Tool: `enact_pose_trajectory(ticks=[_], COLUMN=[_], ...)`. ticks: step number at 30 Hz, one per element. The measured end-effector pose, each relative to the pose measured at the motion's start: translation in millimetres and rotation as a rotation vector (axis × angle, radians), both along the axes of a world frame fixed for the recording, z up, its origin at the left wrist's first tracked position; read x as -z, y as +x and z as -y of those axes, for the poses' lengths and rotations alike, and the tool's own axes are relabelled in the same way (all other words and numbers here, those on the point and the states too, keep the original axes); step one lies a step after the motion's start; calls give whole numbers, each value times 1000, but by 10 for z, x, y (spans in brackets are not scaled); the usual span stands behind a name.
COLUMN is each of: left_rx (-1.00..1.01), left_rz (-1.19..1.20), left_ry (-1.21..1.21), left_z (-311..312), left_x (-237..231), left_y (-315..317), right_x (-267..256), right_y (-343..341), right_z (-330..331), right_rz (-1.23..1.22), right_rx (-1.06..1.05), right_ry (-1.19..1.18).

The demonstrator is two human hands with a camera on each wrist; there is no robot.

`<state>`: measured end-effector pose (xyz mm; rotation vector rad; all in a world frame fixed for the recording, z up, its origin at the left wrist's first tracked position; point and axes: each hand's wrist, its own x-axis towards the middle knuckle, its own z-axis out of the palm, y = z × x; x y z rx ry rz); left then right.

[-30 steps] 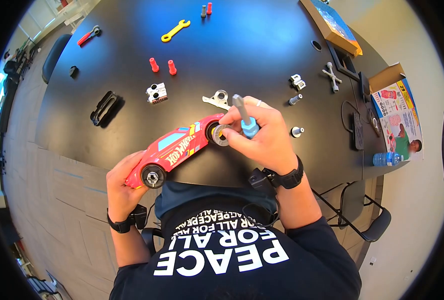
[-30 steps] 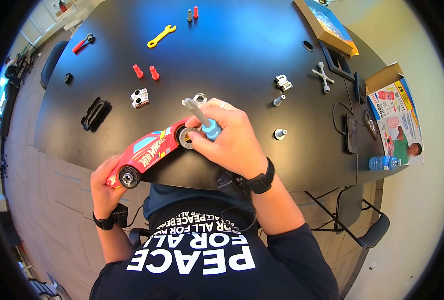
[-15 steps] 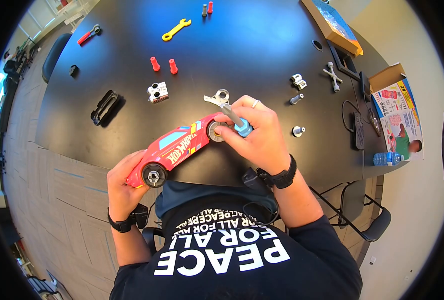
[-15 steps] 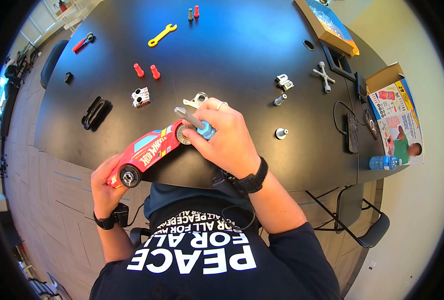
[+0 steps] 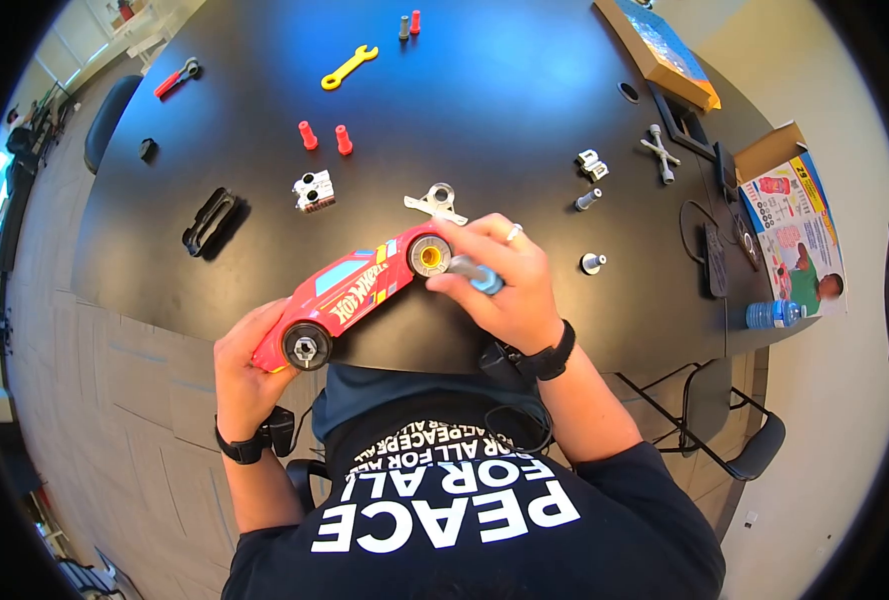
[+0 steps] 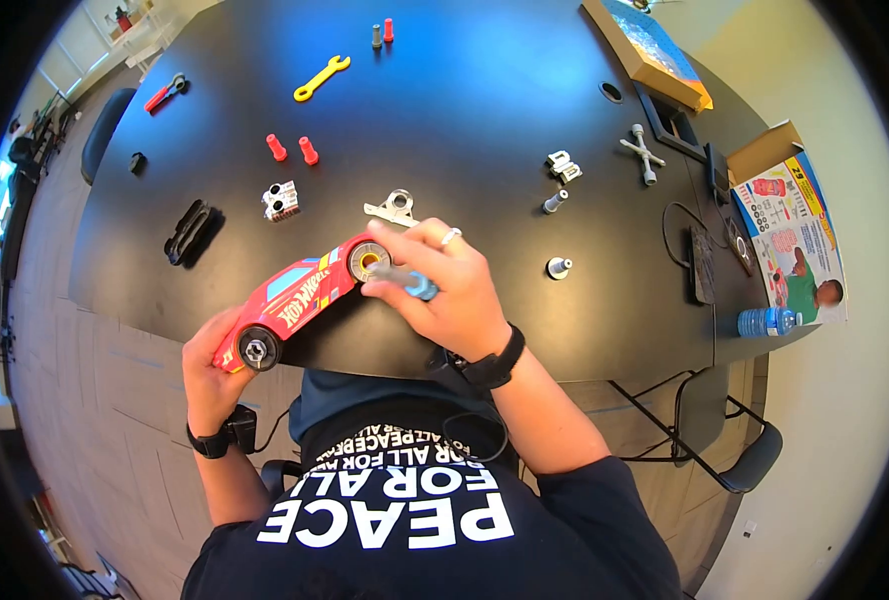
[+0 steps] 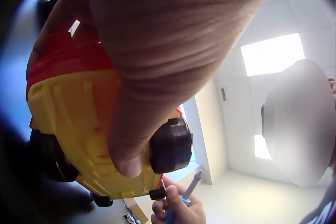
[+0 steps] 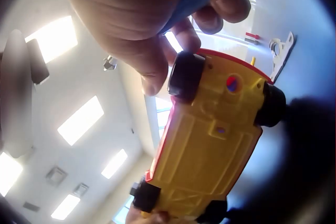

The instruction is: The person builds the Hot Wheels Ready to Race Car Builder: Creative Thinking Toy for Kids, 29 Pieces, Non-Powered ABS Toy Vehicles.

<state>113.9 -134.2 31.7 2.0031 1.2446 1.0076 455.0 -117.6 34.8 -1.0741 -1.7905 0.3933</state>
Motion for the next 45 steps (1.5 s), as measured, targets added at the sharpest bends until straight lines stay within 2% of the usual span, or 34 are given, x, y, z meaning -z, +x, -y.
enact_pose_trajectory(ticks=[2, 3, 5, 7, 8, 11, 14, 19, 21, 23, 25, 27, 29, 32, 34, 37, 44, 45], left_rx=[-12, -12, -14, -5, -2, -5, -2, 3, -1, -5, -6, -3, -12, -14, -10, 3, 28, 32], left_rz=[-10, -6, -1, 1, 4, 13, 18, 22, 31, 28, 19, 8, -34, -50, -43, -43, -93, -93], left_ry=[5, 5, 15, 22, 30, 1, -14, 15, 10, 9, 19, 28, 91, 123, 136, 157, 255, 257], left_z=[11, 15, 31, 23, 15, 31, 33, 30, 43, 56, 62, 71, 88, 124, 138, 169, 218, 230], left_x=[26, 31, 35, 52, 59, 54, 37, 26, 29, 35, 40, 58, 102, 96, 74, 66, -21, -40], left_y=[-13, -9, -8, -18, -17, -22, -18, 5, 3, 10, 14, 23, 44, 107, 141, 140, 206, 226], right_x=[21, 114, 169, 234, 223, 445, 488, 487, 522, 251, 5, -308, -308, -347, -317, -400, -358, -334], right_y=[132, 234, 447, 579, 639, 874, 944, 997, 998, 738, 574, 409, 433, 306, 277, 234, 173, 98], right_z=[40, 13, 1, 29, 22, -91, -287, -477, -449, -335, -98, 136, 255, 285, 268, 362, 413, 417], right_rz=[-112, -85, 237, 382, 379, 538, 491, 374, 360, 73, -321, -498, -496, -391, -5, 26, 173, 159], right_rx=[172, 270, 484, 667, 728, 810, 854, 811, 681, 444, 142, -67, -222, -226, -45, 28, 51, 129], right_ry=[-86, -51, -80, -312, -441, -383, -400, -448, -193, -116, -436, -604, -702, -594, -232, -230, -149, -161])
